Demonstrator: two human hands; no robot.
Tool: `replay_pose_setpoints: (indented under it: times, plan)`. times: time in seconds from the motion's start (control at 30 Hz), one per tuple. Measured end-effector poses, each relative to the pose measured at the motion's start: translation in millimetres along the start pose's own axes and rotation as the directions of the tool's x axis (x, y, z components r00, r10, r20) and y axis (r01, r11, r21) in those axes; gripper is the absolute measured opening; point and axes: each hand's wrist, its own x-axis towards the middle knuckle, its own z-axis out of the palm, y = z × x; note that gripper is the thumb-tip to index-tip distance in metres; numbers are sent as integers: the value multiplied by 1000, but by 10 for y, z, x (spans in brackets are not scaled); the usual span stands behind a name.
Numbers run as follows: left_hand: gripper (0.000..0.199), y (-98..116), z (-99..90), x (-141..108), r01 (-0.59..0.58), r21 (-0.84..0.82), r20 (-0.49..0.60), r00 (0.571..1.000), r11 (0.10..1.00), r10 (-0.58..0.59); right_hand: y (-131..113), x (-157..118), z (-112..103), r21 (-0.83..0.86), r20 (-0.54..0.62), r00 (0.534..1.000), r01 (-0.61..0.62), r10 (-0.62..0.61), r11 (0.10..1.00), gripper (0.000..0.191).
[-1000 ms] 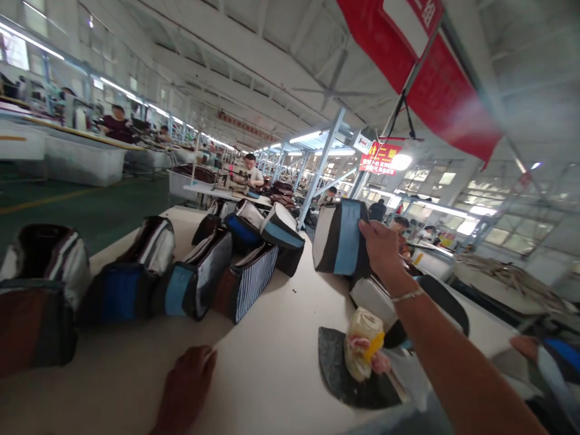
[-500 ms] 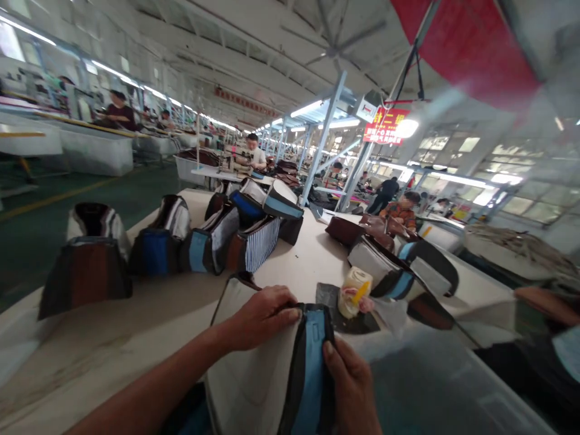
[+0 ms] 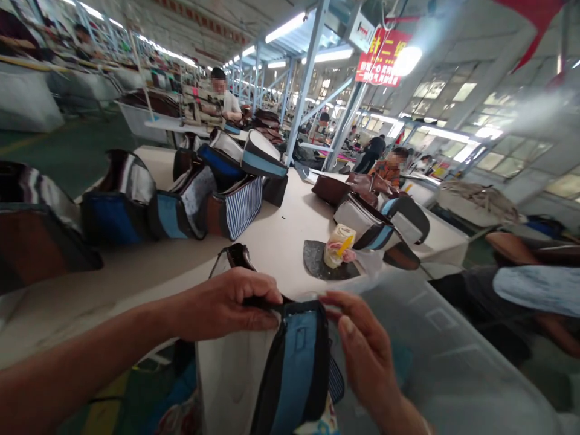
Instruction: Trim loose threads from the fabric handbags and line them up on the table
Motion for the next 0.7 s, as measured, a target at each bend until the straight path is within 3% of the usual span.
replay_pose_setpoints:
  times: [0.03,0.1,0.17,0.23,0.47,0.7]
  plan:
    - [25,6,1,17,1,-33,15,1000,999,-1,-110,98,-32,-63,6,991,137,-136,989,35]
    - [25,16,-3,73,8,-72,51,999,997,-4,-327,310,-51,-158,185,941,312,-282,937,33]
    - [25,23,-10,136,32,-119,90,996,992,-21,-489,494,-24,-211,442,866,355,-235,911,26]
    - [25,24,-14,184,75,-185,120,991,980,-53,-555,619,12,-225,590,796,322,-134,920,20]
    - [32,-31,52,292,180,-242,154,977,953,-146,-402,726,-57,-117,639,770,105,-6,988,22]
    - [30,5,151,454,291,-308,167,954,906,-250,-406,707,-114,-111,627,778,150,-48,983,19]
